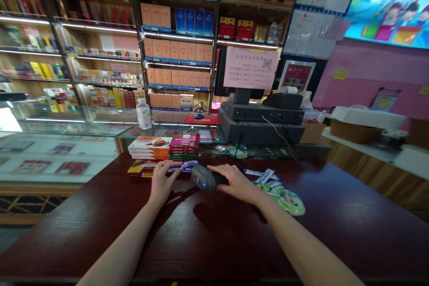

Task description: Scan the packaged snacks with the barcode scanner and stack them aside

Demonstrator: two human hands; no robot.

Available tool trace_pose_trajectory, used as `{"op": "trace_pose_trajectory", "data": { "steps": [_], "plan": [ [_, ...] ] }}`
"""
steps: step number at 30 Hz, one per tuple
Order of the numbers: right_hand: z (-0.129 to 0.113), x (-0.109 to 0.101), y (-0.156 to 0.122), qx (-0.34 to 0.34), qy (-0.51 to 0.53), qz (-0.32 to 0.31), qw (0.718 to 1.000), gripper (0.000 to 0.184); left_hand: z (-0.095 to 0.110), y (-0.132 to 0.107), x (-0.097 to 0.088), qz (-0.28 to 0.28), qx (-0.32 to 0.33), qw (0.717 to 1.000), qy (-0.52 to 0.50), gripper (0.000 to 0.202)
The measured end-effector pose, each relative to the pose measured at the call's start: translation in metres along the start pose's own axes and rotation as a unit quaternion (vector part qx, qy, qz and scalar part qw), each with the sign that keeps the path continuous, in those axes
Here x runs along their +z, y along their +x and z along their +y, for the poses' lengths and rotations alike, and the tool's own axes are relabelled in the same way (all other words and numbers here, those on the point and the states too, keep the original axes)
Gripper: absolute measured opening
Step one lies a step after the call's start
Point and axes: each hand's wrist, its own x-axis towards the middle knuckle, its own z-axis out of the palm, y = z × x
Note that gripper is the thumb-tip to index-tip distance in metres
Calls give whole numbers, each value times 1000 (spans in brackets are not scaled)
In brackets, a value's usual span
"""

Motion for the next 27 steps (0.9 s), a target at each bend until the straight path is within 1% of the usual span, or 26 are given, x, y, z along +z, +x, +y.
{"op": "trace_pose_trajectory", "data": {
  "steps": [5,10,15,22,27],
  "plan": [
    [1,-2,3,0,19,7,1000,62,-2,0,1,6,2,1000,1,21],
    [2,-3,3,-1,25,9,1000,61,-3,-1,2,12,-19,1000,-3,19],
    [1,-3,0,2,24,4,1000,61,-3,-1,2,-1,-29,1000,-5,21],
    [4,1,-5,-5,25,20,999,62,-1,0,2,3,-11,1000,-21,27],
    [-2,-4,-6,-14,54,33,998,63,0,0,2,9,-18,1000,-22,28]
  ]
}}
